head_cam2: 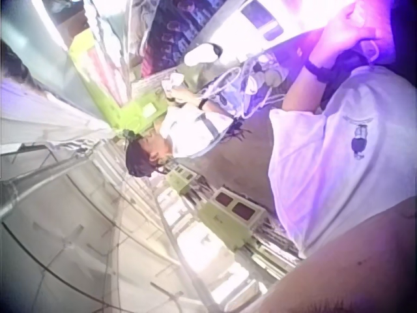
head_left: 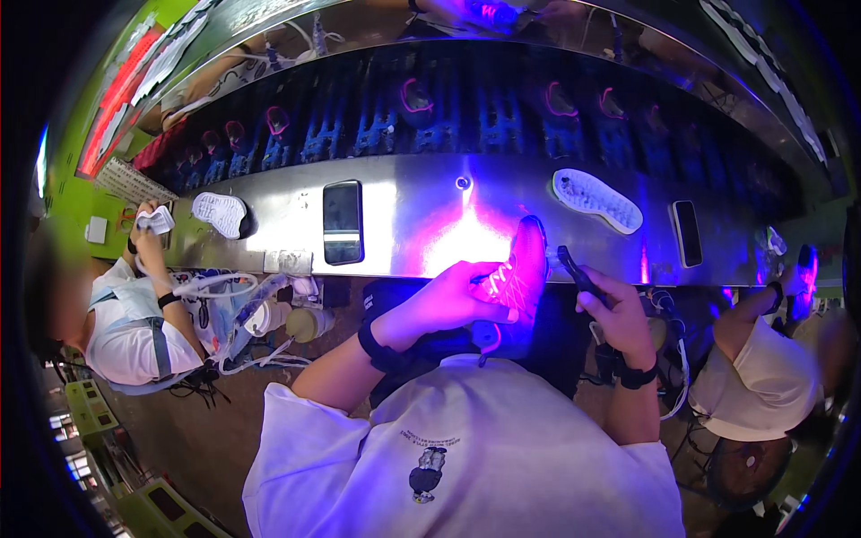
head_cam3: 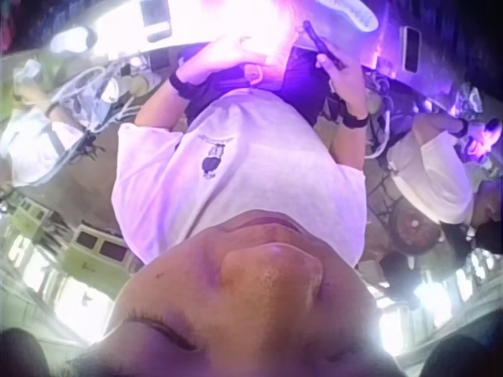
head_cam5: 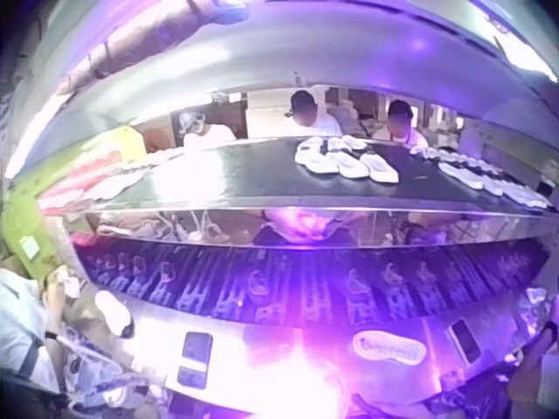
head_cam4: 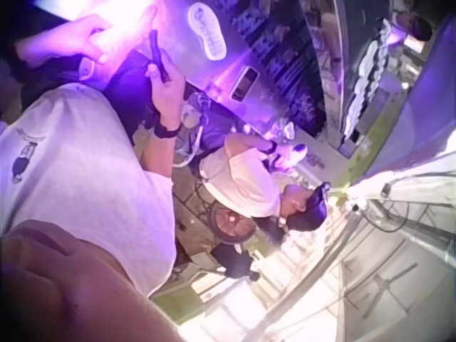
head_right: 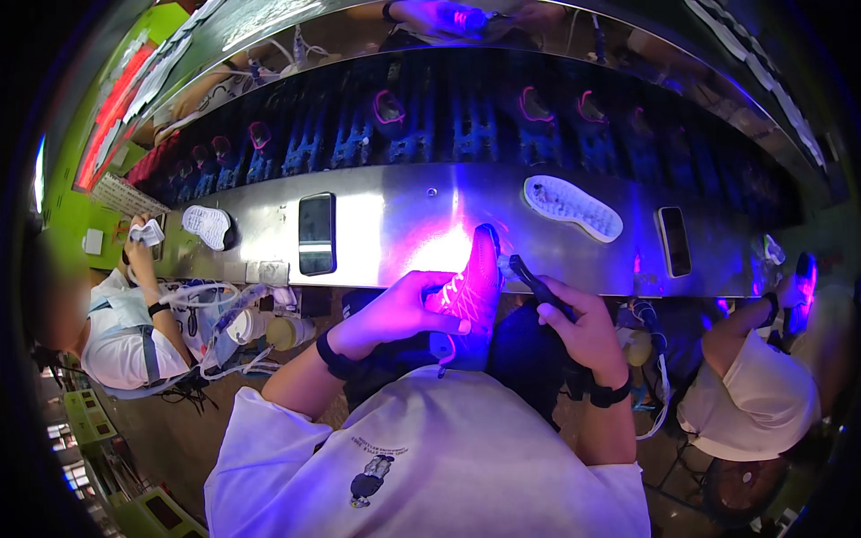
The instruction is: Using a handheld UV lamp to cure glue on shoe uppers and soles in a factory setting.
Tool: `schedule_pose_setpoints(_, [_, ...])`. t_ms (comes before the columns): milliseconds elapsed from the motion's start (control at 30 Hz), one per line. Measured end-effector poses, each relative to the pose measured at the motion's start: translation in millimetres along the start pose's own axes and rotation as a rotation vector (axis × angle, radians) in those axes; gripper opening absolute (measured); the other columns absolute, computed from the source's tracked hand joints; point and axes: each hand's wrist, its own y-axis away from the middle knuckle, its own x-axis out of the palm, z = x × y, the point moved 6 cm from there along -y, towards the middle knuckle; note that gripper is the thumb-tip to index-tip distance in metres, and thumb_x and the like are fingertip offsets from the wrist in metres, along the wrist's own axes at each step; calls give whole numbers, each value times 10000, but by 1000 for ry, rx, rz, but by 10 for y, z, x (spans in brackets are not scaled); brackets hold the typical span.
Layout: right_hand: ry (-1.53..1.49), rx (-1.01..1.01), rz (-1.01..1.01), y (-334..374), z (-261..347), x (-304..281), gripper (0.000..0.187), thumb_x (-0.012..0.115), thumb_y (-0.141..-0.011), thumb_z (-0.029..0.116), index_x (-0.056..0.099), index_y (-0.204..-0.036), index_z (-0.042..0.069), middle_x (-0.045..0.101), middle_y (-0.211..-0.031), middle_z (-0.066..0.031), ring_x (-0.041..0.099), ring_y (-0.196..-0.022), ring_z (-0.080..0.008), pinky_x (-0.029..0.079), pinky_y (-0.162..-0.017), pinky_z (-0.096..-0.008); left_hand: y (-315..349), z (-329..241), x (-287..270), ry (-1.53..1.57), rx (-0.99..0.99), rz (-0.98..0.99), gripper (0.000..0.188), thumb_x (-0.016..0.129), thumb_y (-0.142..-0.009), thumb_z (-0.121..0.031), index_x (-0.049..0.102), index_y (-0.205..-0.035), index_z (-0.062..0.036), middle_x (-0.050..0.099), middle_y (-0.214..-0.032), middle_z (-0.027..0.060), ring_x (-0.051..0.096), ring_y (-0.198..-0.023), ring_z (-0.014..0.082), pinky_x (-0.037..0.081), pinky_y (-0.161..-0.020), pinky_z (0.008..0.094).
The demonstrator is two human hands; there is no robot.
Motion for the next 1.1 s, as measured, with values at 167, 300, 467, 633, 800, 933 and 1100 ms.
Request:
schedule_pose_setpoints(167, [39, -17, -75, 73, -181, 192, 455, 666, -955, 26, 590, -1403, 0, 663, -995, -36, 610, -831, -103, 524, -807, -276, 126, 76, -7, 209, -133, -28, 496, 844, -834, -183, 631, -1223, 40, 705, -1042, 58, 671, -1010, 139, 542, -886, 281])
schedule_pose_setpoints(300, [1, 8, -67, 261, -291, 440, 478, 668, -973, 79, 558, -1427, -23, 647, -1034, -37, 601, -845, -112, 510, -797, -283, 218, 185, 14, 393, -157, -20, 410, 796, -885, -176, 627, -1207, 13, 690, -992, 35, 672, -978, 125, 554, -828, 260])
schedule_pose_setpoints(467, [64, 32, -14, 312, -138, 462, 465, 637, -978, 61, 571, -1438, 40, 688, -1078, -13, 606, -821, -102, 526, -801, -282, 274, 286, 5, 515, -80, -77, 361, 730, -948, -233, 667, -1210, 6, 737, -1026, 73, 708, -885, 123, 563, -708, 239])
schedule_pose_setpoints(633, [221, -3, -185, 114, 39, 412, 429, 646, -975, 63, 598, -1400, 24, 689, -972, -10, 612, -796, -116, 519, -788, -267, 253, 256, 48, 400, -128, -6, 458, 728, -941, -151, 574, -1326, 45, 701, -1191, 97, 687, -1051, 161, 552, -941, 312])
schedule_pose_setpoints(800, [-52, 61, 3, 243, -41, 375, 439, 663, -965, 69, 601, -1397, 22, 666, -944, -11, 593, -793, -95, 505, -759, -263, 161, 84, -170, 252, -36, -183, 456, 798, -882, -208, 648, -1225, 53, 741, -1096, 109, 712, -974, 158, 565, -877, 302])
schedule_pose_setpoints(933, [-41, 149, 125, 408, -138, 223, 444, 662, -959, 56, 604, -1398, 23, 652, -916, -9, 578, -778, -92, 496, -749, -259, 43, -5, -207, 158, 20, -269, 519, 813, -865, -234, 629, -1244, 70, 738, -1111, 133, 719, -993, 190, 568, -906, 329])
schedule_pose_setpoints(1100, [22, 177, 61, 613, -284, 142, 442, 701, -935, 54, 628, -1370, 30, 666, -896, -18, 590, -789, -103, 499, -763, -271, -125, 100, -113, 168, 8, -300, 571, 815, -863, -264, 602, -1271, 74, 731, -1125, 144, 719, -1011, 205, 573, -907, 339])
